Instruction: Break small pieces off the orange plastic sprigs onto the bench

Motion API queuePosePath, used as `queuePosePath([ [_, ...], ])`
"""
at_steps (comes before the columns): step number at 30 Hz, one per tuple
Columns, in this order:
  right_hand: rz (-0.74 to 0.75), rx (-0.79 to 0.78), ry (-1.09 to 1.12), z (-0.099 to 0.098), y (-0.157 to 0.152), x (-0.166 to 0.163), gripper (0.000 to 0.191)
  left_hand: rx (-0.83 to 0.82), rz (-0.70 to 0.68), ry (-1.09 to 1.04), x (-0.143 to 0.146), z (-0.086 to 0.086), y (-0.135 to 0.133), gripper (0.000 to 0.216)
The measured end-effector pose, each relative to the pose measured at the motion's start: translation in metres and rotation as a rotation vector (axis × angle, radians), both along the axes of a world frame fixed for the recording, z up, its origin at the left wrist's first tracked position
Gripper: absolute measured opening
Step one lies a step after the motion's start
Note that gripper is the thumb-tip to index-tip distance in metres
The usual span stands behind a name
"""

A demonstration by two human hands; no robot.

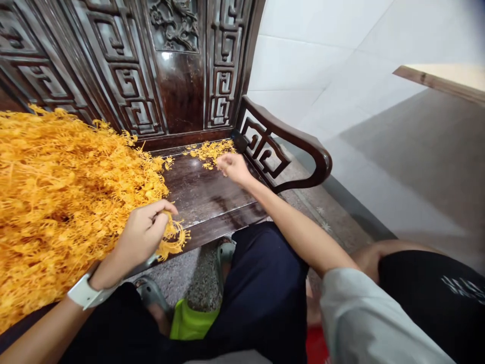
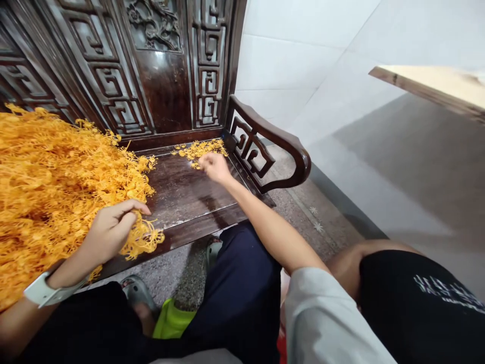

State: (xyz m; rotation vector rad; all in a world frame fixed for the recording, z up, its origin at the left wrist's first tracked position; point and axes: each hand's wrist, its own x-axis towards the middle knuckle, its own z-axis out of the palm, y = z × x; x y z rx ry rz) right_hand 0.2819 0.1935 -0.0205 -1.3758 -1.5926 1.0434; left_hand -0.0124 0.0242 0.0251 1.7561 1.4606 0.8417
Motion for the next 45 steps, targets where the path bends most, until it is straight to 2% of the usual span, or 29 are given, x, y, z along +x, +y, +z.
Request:
queuePosePath([
  [3,0.742,-0.372,-0.196,-0.013,-0.015,0.011,0.013,-0.073,0.011,-0.037,-0.005,-0.005,0.004,0.031],
  [4,0.889,-0.455,-0.212,-0.015,-0.020,0.011,0.018,-0.093,0.023,-0.055,-0.005,-0.007,0.006,0.031],
  [5,0.927,-0.490,-0.177,-0.014,-0.022,0.010,0.021,-0.105,0.031,-0.070,-0.005,-0.008,0.008,0.032],
  [6,0.853,-0.477,-0.086,-0.011,-0.022,0.008,0.025,-0.109,0.032,-0.079,-0.005,-0.009,0.010,0.032],
  [7,0.701,-0.433,0.050,-0.007,-0.020,0.006,0.028,-0.108,0.029,-0.085,-0.004,-0.010,0.010,0.032],
  [9,0.307,-0.327,0.383,0.004,-0.014,0.000,0.034,-0.096,0.007,-0.089,-0.003,-0.012,0.010,0.030],
  [11,-0.007,-0.315,0.652,0.013,-0.010,-0.006,0.036,-0.086,-0.011,-0.096,-0.001,-0.014,0.011,0.028],
  [13,-0.139,-0.411,0.746,0.017,-0.013,-0.012,0.032,-0.107,-0.003,-0.123,-0.001,-0.017,0.013,0.028],
  [15,-0.111,-0.502,0.697,0.015,-0.021,-0.016,0.025,-0.139,0.019,-0.182,-0.001,-0.019,0.016,0.031],
  [18,0.130,-0.502,0.522,0.012,-0.037,-0.021,0.021,-0.153,0.034,-0.333,0.001,-0.021,0.021,0.033],
  [23,0.475,-0.211,0.201,0.019,-0.061,-0.033,0.037,-0.120,0.026,-0.577,0.005,-0.023,0.024,0.039],
  [25,0.583,-0.087,0.135,0.022,-0.070,-0.040,0.046,-0.113,0.004,-0.622,0.006,-0.022,0.025,0.042],
  [27,0.660,-0.029,0.137,0.024,-0.076,-0.046,0.044,-0.113,-0.037,-0.646,0.007,-0.020,0.024,0.047],
  [30,0.648,-0.044,0.217,0.024,-0.080,-0.050,0.037,-0.093,-0.077,-0.622,0.008,-0.013,0.023,0.050],
  [36,0.434,-0.016,0.311,0.026,-0.076,-0.052,0.042,-0.034,-0.034,-0.398,0.008,-0.011,0.022,0.057],
  [41,0.492,-0.042,0.179,0.028,-0.078,-0.048,0.037,0.104,-0.035,-0.140,0.001,-0.011,0.023,0.063],
  [43,0.499,-0.077,0.141,0.026,-0.076,-0.044,0.035,0.130,-0.070,-0.162,-0.002,-0.006,0.021,0.061],
  [45,0.494,-0.091,0.159,0.024,-0.073,-0.041,0.036,0.031,-0.109,-0.254,-0.003,-0.001,0.020,0.065],
])
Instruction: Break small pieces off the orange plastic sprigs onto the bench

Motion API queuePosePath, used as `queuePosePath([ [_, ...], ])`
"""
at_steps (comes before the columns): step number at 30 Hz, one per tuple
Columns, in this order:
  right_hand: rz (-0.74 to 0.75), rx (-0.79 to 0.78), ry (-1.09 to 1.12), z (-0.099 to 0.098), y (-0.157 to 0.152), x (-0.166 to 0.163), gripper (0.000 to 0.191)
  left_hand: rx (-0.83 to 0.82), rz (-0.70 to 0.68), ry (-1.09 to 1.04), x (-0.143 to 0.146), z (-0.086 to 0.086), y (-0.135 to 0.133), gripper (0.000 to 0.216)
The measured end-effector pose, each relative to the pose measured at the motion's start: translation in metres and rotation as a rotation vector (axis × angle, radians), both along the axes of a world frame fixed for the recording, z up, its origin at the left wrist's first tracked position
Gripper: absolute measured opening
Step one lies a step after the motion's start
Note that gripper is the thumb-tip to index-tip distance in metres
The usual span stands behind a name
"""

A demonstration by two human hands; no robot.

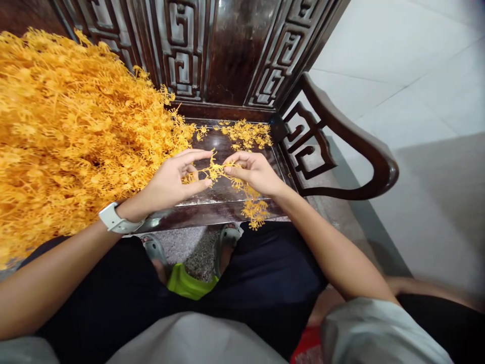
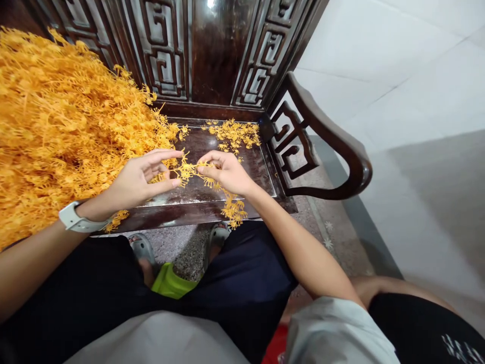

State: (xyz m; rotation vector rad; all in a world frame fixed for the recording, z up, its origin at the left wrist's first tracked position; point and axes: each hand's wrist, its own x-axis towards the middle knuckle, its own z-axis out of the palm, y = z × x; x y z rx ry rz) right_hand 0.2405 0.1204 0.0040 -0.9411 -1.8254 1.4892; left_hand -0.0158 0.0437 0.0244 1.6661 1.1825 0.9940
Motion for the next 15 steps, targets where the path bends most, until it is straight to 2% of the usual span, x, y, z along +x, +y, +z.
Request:
queuePosePath([
  [2,0.047,-0.019,0.023,-0.001,0.001,0.001,0.038,-0.158,-0.056,-0.103,-0.001,0.004,-0.001,0.069],
  [5,0.164,-0.055,0.059,-0.002,0.000,0.002,0.034,-0.371,-0.112,-0.333,-0.002,0.003,0.001,0.063],
  [8,0.198,-0.090,0.129,-0.002,-0.003,0.002,0.030,-0.486,-0.109,-0.464,-0.002,-0.003,0.005,0.054],
  [12,0.140,-0.183,0.263,-0.002,-0.003,0.004,0.035,-0.448,-0.072,-0.304,0.000,-0.011,0.007,0.029],
  [15,0.120,-0.250,0.330,0.001,-0.002,0.007,0.040,-0.365,-0.030,-0.228,0.001,-0.013,0.009,0.021],
])
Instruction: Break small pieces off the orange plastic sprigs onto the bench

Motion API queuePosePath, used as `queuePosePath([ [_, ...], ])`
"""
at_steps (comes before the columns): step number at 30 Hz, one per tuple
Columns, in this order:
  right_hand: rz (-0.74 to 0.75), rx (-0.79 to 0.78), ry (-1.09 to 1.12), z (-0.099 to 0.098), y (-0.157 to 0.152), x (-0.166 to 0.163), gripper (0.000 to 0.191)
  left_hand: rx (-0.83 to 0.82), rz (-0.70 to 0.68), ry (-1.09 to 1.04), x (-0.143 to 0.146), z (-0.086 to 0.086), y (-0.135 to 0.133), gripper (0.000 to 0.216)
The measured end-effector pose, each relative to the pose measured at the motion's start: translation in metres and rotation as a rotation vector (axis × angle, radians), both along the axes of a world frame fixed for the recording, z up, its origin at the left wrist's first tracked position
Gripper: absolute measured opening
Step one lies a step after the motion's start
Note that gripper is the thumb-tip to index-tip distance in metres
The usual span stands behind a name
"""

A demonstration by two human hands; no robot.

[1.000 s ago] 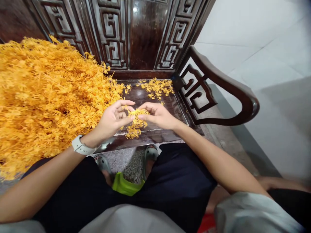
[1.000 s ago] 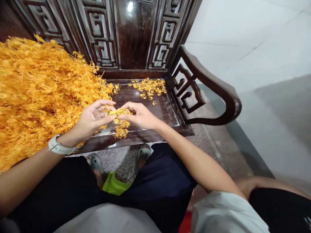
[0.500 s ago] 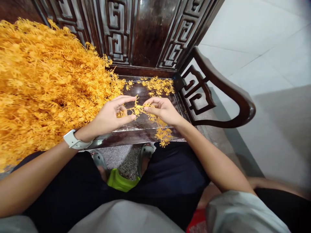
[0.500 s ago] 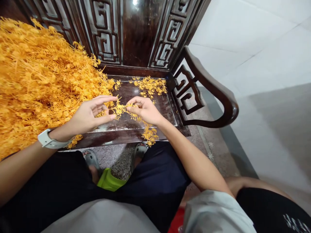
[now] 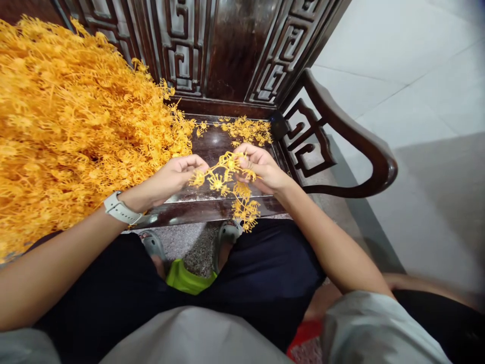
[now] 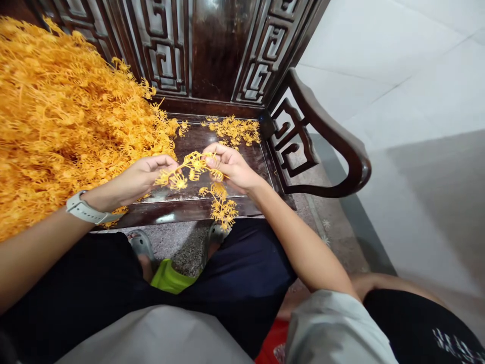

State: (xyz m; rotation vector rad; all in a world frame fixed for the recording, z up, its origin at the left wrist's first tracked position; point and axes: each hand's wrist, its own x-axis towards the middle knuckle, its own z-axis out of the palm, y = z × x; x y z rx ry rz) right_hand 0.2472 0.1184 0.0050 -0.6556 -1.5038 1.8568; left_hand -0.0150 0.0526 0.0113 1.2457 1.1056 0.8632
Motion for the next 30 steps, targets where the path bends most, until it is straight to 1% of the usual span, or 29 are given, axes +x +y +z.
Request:
queuePosePath([
  [2,-0.037,-0.047,0.047,0.003,0.000,0.001,0.041,0.052,-0.041,0.058,0.000,0.000,0.001,0.021],
  [5,-0.128,-0.104,0.081,0.008,-0.001,0.000,0.044,0.088,-0.208,0.129,-0.001,0.002,0.001,0.027],
  [8,-0.235,-0.127,0.058,0.009,0.002,-0.004,0.044,0.129,-0.342,0.129,0.001,0.004,-0.002,0.032],
  [10,-0.315,-0.130,0.023,0.008,0.006,-0.005,0.042,0.156,-0.388,0.128,0.003,0.004,-0.004,0.033],
  [14,-0.461,-0.141,-0.070,0.003,0.014,-0.003,0.035,0.179,-0.354,0.086,0.001,0.004,-0.003,0.031],
  [18,-0.523,-0.229,-0.038,0.001,0.016,-0.001,0.029,0.207,-0.386,0.144,-0.003,0.005,0.002,0.031],
  [22,-0.594,-0.286,-0.008,0.000,0.019,-0.001,0.032,0.229,-0.434,0.188,-0.005,0.007,0.002,0.035],
  [25,-0.661,-0.274,-0.046,-0.002,0.025,0.004,0.038,0.261,-0.457,0.206,-0.007,0.008,0.001,0.034],
  [27,-0.644,-0.237,-0.069,-0.004,0.028,0.008,0.041,0.290,-0.391,0.178,-0.007,0.006,0.001,0.034],
  [30,-0.551,-0.194,-0.110,-0.003,0.026,0.010,0.044,0.314,-0.164,0.042,-0.005,-0.001,0.002,0.034],
])
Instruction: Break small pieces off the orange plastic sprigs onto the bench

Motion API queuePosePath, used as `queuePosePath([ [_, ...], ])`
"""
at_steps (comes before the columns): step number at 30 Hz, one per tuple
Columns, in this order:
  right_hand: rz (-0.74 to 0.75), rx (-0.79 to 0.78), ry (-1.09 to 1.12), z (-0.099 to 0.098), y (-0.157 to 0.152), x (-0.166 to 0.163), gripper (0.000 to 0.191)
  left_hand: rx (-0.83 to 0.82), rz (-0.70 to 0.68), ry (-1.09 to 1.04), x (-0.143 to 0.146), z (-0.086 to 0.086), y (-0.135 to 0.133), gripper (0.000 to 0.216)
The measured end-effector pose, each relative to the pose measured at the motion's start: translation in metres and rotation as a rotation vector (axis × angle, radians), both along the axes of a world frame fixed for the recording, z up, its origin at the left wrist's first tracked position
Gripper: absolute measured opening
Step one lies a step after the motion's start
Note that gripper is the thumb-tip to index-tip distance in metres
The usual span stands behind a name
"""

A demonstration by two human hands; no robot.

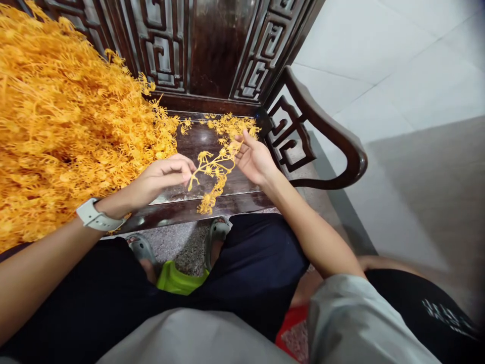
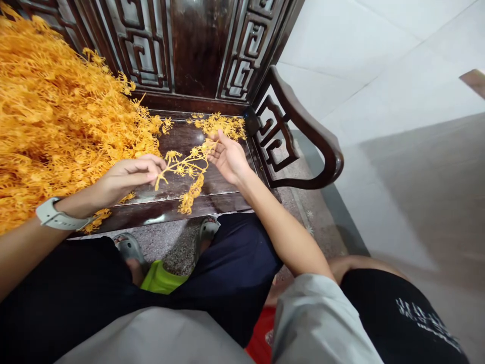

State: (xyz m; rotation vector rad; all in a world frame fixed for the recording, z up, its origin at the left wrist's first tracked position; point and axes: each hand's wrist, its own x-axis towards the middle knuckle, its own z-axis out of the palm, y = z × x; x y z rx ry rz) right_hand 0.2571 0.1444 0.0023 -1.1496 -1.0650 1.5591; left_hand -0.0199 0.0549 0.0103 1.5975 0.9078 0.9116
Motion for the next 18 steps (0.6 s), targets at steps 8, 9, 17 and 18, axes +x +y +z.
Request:
queuePosePath([
  [8,0.224,0.154,0.050,0.024,-0.026,-0.028,0.059,-0.248,0.012,-0.308,0.036,-0.039,-0.009,0.074],
  [9,0.231,0.164,0.052,0.025,-0.028,-0.031,0.060,-0.270,-0.004,-0.290,0.043,-0.043,-0.012,0.080],
  [17,0.084,0.154,-0.013,0.016,-0.017,-0.031,0.061,-0.255,-0.134,-0.029,0.075,-0.052,-0.032,0.043],
  [18,0.032,0.148,-0.021,0.012,-0.012,-0.028,0.062,-0.220,-0.141,0.009,0.075,-0.051,-0.034,0.049],
])
